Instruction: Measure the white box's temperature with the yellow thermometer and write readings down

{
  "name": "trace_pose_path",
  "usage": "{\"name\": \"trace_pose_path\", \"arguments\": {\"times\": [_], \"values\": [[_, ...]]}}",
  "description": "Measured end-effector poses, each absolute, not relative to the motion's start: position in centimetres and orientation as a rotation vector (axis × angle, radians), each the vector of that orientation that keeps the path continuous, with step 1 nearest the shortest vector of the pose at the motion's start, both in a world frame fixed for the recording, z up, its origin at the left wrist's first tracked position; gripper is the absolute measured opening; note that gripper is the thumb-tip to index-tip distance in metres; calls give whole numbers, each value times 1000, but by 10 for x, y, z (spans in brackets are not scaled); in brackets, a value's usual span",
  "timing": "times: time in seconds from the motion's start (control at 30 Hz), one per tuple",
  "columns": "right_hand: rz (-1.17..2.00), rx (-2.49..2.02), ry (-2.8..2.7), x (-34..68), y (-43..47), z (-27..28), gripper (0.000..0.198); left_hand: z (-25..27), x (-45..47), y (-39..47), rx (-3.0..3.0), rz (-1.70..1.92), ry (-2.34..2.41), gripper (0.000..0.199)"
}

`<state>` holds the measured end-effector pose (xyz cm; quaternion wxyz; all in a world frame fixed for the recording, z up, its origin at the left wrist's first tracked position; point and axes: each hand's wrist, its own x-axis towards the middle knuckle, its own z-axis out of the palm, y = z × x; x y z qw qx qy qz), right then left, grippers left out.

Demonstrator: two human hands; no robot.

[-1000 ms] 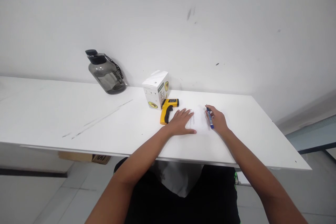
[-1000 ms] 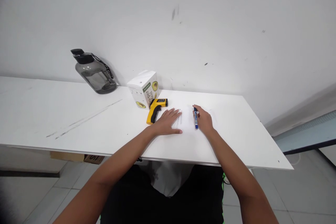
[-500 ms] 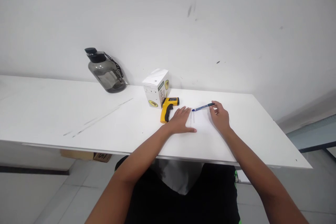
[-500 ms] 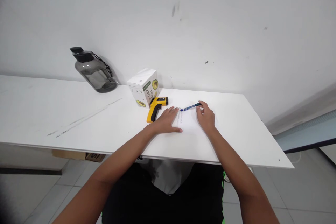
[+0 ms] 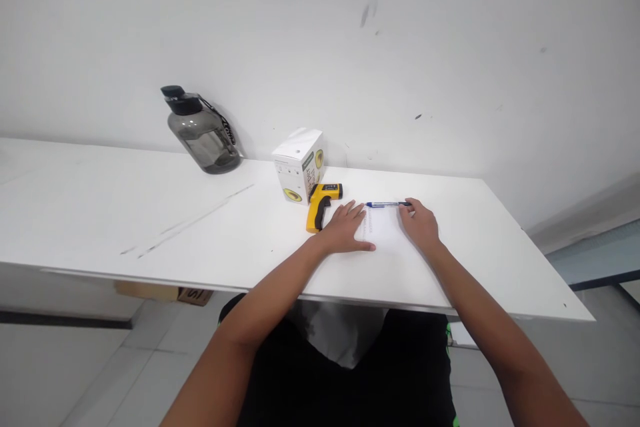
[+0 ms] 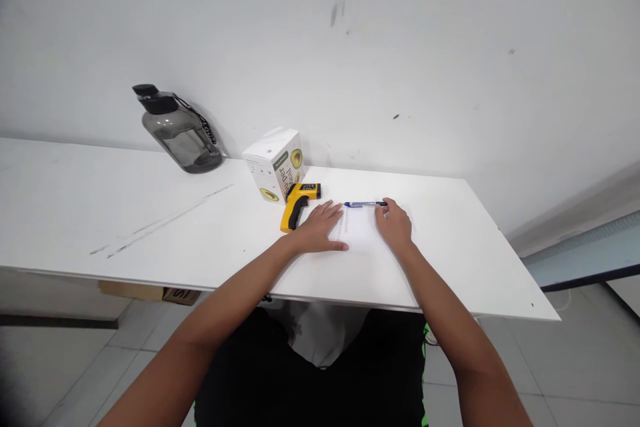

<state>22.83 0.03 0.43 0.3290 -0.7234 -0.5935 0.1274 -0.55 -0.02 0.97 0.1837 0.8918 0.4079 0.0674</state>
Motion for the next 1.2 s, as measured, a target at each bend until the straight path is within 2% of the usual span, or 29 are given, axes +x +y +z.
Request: {"name": "trace_pose_path", "arguments": {"times": [0.57,0.67,0.87,1.0,1.1,1.2], "values": [[299,-1912,-1678,231,4,-3,36,4,-6,3,2525,209,1146,105],[301,-1922,-1674,230,3,-3,37,6,-6,1,2561,266,1118,98],[315,-1932,-1667,228,2,-1,38,20,-7,-5,2651,730,1070,48],[327,-1943,-1667,229,2,0,39,26,-15,-2,2601,1099,1298,38],[344,-1949,-1667,229,2,0,40,29,-26,6,2423,1515,1546,32],[355,-1970,-1656,228,1,0,41,32,-38,15,2131,1885,1749,42]]}}
